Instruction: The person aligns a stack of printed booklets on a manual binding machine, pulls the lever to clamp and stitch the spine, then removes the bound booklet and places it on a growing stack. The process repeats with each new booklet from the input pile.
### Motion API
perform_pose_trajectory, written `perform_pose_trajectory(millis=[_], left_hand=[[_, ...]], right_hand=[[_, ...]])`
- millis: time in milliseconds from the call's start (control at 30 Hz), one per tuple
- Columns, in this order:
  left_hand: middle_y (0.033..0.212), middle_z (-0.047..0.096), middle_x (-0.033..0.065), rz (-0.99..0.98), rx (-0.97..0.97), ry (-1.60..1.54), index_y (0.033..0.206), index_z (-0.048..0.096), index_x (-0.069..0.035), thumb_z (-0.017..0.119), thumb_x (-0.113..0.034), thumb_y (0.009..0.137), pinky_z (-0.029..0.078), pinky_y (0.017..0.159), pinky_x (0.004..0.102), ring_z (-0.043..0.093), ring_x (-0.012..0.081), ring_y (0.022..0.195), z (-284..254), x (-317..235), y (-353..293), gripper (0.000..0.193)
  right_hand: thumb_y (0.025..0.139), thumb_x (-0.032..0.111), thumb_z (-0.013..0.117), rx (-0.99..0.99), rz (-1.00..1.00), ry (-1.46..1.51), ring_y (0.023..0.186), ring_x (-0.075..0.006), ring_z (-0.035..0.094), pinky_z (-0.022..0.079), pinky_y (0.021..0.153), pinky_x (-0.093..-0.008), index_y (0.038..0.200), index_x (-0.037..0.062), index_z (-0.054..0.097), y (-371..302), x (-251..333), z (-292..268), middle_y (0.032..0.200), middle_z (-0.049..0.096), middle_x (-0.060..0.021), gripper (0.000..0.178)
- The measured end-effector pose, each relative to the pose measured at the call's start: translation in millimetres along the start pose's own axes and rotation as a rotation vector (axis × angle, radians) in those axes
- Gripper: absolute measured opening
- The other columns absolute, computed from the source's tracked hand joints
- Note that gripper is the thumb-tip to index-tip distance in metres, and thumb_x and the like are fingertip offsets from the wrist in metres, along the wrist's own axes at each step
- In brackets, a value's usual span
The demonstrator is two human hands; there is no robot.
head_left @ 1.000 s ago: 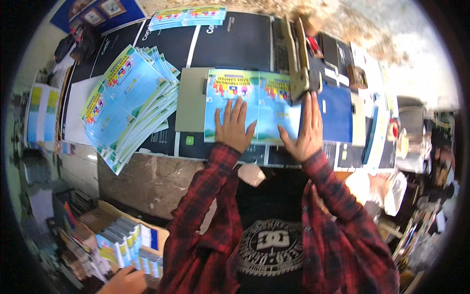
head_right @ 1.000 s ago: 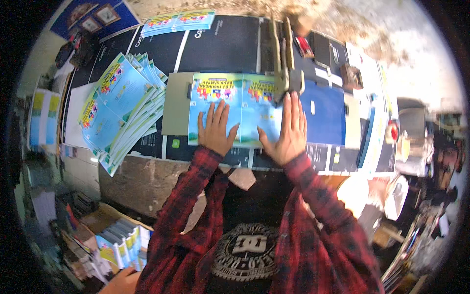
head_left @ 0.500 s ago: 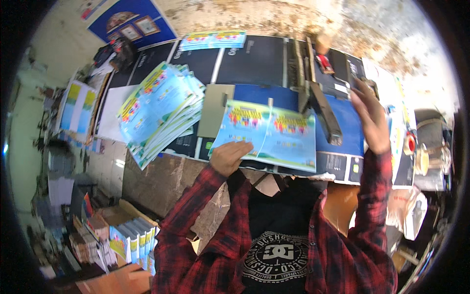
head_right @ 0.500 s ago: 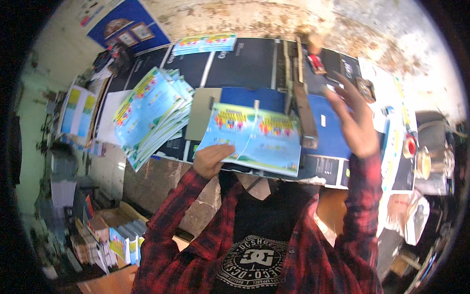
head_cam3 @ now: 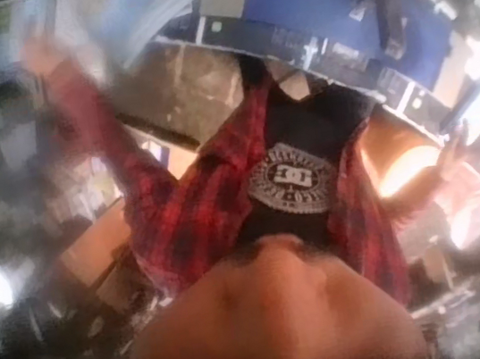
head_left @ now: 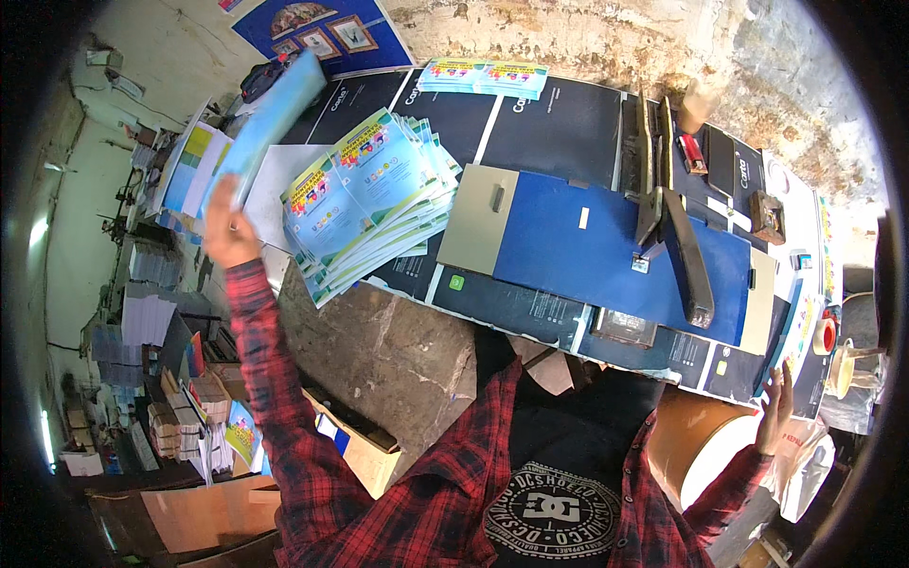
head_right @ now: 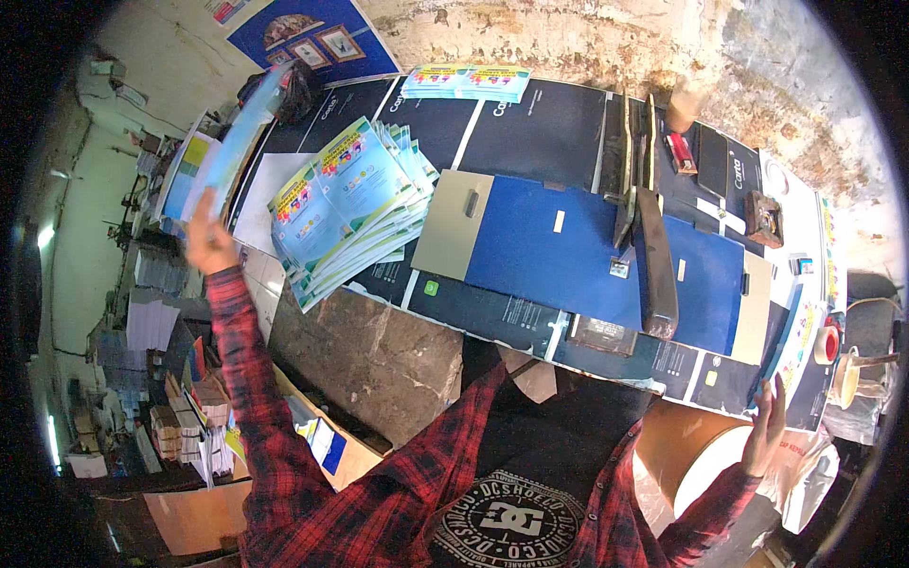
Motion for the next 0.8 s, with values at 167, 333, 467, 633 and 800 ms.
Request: perform_pose_trajectory(millis=[167,333,467,633,800], left_hand=[[0.131,0.059,0.0147,-0.001,0.528,-0.058,0.116,0.069,-0.015,0.070,-0.025,0.084,0.041,0.105,0.0442,0.055,0.0348,0.121,112,38,-169,0.034],[0.135,0.053,0.0184,-0.145,0.375,-0.043,0.122,0.062,-0.008,0.077,-0.040,0.078,0.035,0.107,0.0505,0.048,0.0389,0.125,134,-14,-160,0.057],[0.138,0.051,0.0167,-0.126,0.265,0.058,0.133,0.050,-0.003,0.071,-0.050,0.082,0.030,0.110,0.0519,0.046,0.0366,0.128,174,-18,-107,0.072],[0.139,0.053,0.0125,-0.161,0.491,0.214,0.136,0.050,-0.006,0.058,-0.060,0.087,0.032,0.109,0.0490,0.049,0.0287,0.130,226,8,-121,0.073],[0.128,0.063,0.0136,-0.321,0.750,0.076,0.131,0.058,-0.013,0.052,-0.066,0.088,0.036,0.108,0.0465,0.057,0.0322,0.121,255,45,-98,0.068]], right_hand=[[0.102,0.035,0.053,0.087,0.003,0.049,0.131,-0.0219,0.047,0.039,0.108,-0.0378,0.143,-0.0046,0.043,2,-6,20,0.145,0.046,-0.0155,0.058],[0.103,0.032,0.051,0.066,0.026,-0.020,0.128,-0.0212,0.049,0.038,0.108,-0.0360,0.143,-0.0053,0.042,-5,24,15,0.142,0.048,-0.0155,0.055],[0.102,0.031,0.052,0.094,-0.042,0.030,0.129,-0.0232,0.048,0.037,0.109,-0.0357,0.143,-0.0038,0.043,0,16,23,0.140,0.050,-0.0178,0.054],[0.101,0.025,0.056,0.110,-0.073,-0.024,0.132,-0.0253,0.047,0.037,0.107,-0.0355,0.143,-0.0024,0.044,-14,24,36,0.141,0.050,-0.0202,0.052],[0.101,0.025,0.056,0.075,-0.021,-0.072,0.130,-0.0253,0.049,0.038,0.106,-0.0358,0.142,-0.0019,0.046,-30,-1,21,0.138,0.052,-0.0207,0.050]])
Point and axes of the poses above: each hand's wrist, its own y-axis towards the middle knuckle, its own z-axis out of the palm, x = y × z, the point moved 4 cm from there along y, towards the middle knuckle
